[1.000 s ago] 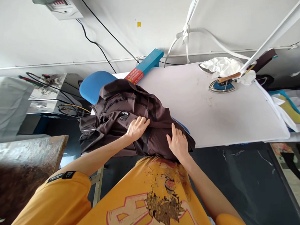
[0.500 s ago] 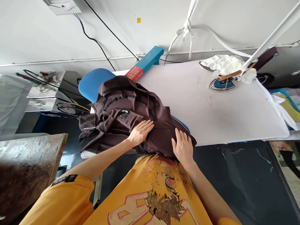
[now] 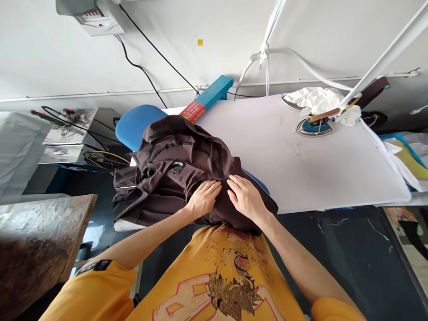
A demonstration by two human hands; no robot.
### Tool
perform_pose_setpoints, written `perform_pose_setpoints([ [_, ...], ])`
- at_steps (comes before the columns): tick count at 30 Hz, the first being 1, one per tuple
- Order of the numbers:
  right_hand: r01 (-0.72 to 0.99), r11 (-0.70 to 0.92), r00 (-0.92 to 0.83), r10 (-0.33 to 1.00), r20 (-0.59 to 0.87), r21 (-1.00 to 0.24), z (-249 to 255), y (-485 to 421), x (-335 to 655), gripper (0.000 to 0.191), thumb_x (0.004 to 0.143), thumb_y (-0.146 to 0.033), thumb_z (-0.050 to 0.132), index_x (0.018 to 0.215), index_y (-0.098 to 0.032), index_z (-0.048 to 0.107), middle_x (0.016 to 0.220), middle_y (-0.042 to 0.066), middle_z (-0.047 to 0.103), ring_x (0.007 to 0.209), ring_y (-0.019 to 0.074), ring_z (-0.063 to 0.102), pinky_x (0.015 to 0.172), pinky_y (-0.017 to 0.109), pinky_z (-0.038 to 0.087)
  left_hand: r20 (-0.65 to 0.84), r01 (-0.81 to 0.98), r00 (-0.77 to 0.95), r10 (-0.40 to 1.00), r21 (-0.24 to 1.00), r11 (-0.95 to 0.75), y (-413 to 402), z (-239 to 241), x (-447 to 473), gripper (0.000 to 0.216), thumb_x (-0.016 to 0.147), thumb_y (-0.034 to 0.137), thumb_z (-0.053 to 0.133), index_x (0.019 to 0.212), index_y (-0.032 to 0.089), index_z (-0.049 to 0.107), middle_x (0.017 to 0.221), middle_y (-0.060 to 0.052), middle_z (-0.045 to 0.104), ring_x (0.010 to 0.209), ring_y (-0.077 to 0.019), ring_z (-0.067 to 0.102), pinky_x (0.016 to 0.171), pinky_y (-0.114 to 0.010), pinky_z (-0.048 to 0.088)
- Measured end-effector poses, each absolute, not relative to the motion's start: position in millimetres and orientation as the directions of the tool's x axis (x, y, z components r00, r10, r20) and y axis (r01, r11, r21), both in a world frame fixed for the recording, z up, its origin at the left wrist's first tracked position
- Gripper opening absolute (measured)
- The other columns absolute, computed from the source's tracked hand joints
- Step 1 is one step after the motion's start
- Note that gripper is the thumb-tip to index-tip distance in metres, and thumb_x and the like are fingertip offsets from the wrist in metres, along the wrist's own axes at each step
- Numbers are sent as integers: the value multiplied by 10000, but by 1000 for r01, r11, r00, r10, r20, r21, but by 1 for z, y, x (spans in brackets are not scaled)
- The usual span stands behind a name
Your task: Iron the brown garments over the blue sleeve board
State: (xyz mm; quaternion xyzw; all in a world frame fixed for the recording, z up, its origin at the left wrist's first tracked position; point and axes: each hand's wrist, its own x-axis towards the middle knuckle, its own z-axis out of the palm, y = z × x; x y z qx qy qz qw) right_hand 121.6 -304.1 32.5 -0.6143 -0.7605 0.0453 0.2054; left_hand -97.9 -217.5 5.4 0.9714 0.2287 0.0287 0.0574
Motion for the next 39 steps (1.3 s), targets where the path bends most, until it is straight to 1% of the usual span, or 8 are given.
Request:
perform_pose_setpoints([
  [6,931,277,-231,952,202,-239,-11,-315,139,533,1077,-311,374,1580,-137,401,1638,105,393,1545,267,324,1245,501,334,11,432,900,435,92,-897,-216,21,-89,319,954,139,464,1232,151,620,1290,-135,636,1160,-277,580,1009,-432,470],
  [10,949,237,-191,958,215,-209,-17,-323,144,556,1081,-333,378,1596,-124,366,1649,105,370,1548,253,318,1262,491,296,11,490,871,492,62,-869,-214,33,-64,170,965,175,474,992,150,640,1029,-131,652,992,-283,609,909,-458,493],
  [14,965,160,-111,968,227,-210,-17,-323,141,568,1077,-350,388,1596,-120,369,1636,120,389,1523,251,367,1247,484,313,114,435,887,447,117,-893,-216,24,-34,337,979,187,454,1262,108,619,1348,-167,620,1292,-293,557,1131,-473,412],
  [17,970,109,-60,974,220,-218,-18,-323,140,565,1076,-329,369,1592,-97,369,1611,134,431,1511,250,387,1239,475,319,124,407,897,424,144,-902,-223,9,-22,540,1008,240,414,1516,59,434,1593,-165,455,1511,-293,376,1262,-479,276],
  [23,964,-17,76,973,216,-266,-17,-330,130,628,1056,-301,398,1639,-116,257,1598,141,452,1498,273,401,1216,507,350,91,434,886,454,182,-883,-237,-1,-24,577,1043,291,356,1577,74,375,1661,-145,358,1581,-278,260,1300,-514,220],
  [31,923,4,65,984,166,-386,32,-291,266,406,1035,-285,403,1324,-174,665,1226,113,738,1119,227,691,1020,379,539,94,464,868,487,196,-864,-256,-2,-8,607,946,235,445,1516,27,464,1644,-180,369,1561,-316,305,1286,-536,262],
  [35,940,-274,278,961,-7,-204,71,-240,401,383,1015,-260,444,1300,-186,688,1268,84,728,1156,200,673,1025,301,502,119,515,828,547,220,-828,-263,-5,-5,618,898,222,484,1490,49,514,1633,-163,391,1549,-308,334,1277,-511,296],
  [39,919,-389,382,920,-92,-72,70,-174,504,365,951,-173,481,1202,-135,743,1197,144,745,1097,260,685,964,352,507,151,563,782,605,246,-789,-268,-6,-2,654,845,163,480,1495,108,525,1629,-113,410,1531,-287,375,1276,-484,306],
])
